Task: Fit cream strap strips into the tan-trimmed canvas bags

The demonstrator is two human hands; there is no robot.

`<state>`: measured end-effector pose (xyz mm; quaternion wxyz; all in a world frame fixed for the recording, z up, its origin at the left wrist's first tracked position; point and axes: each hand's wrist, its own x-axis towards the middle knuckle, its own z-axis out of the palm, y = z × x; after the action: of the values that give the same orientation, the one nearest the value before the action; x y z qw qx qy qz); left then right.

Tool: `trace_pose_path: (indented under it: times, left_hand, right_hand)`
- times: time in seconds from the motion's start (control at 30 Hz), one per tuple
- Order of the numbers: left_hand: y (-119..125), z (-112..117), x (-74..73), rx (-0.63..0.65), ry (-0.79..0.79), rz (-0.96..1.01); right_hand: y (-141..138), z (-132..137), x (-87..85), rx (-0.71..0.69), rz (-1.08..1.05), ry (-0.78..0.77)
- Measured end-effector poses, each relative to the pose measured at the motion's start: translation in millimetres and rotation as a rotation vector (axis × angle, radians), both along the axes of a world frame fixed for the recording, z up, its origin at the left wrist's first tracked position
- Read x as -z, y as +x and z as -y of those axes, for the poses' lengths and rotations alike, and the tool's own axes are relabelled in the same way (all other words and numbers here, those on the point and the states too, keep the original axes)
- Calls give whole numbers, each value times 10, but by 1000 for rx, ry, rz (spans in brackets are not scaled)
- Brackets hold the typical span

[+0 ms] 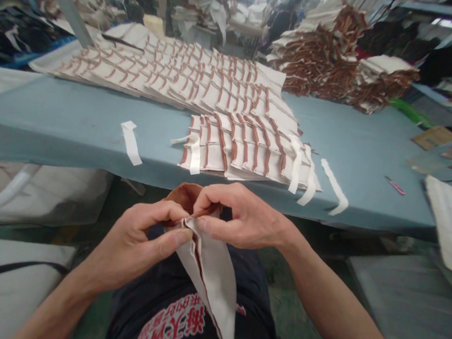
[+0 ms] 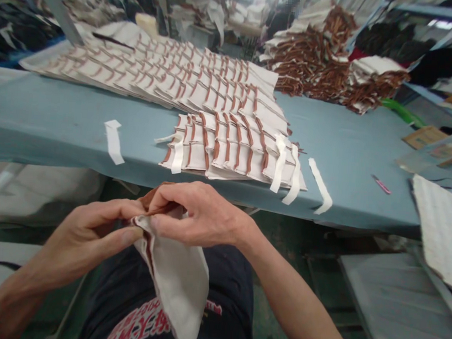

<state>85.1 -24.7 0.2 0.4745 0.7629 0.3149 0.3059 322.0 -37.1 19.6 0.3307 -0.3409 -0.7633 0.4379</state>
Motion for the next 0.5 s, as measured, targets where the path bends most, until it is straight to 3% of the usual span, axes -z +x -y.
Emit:
trace_pose_path:
  times: [0.13, 0.23, 0.37, 0.5]
  left_hand:
    - [-24, 12, 76, 9, -44, -36]
    - [-25, -5, 93, 21, -74, -25]
    - [8, -5, 23, 9, -111, -76]
    - [48, 47, -80, -8, -55, -178]
  right_hand:
    - [5, -3, 102, 12, 17, -166]
    - [5, -11, 155, 6, 16, -204]
    - [29, -3, 148, -1, -4, -180]
    - [41, 67, 77, 68, 33, -43]
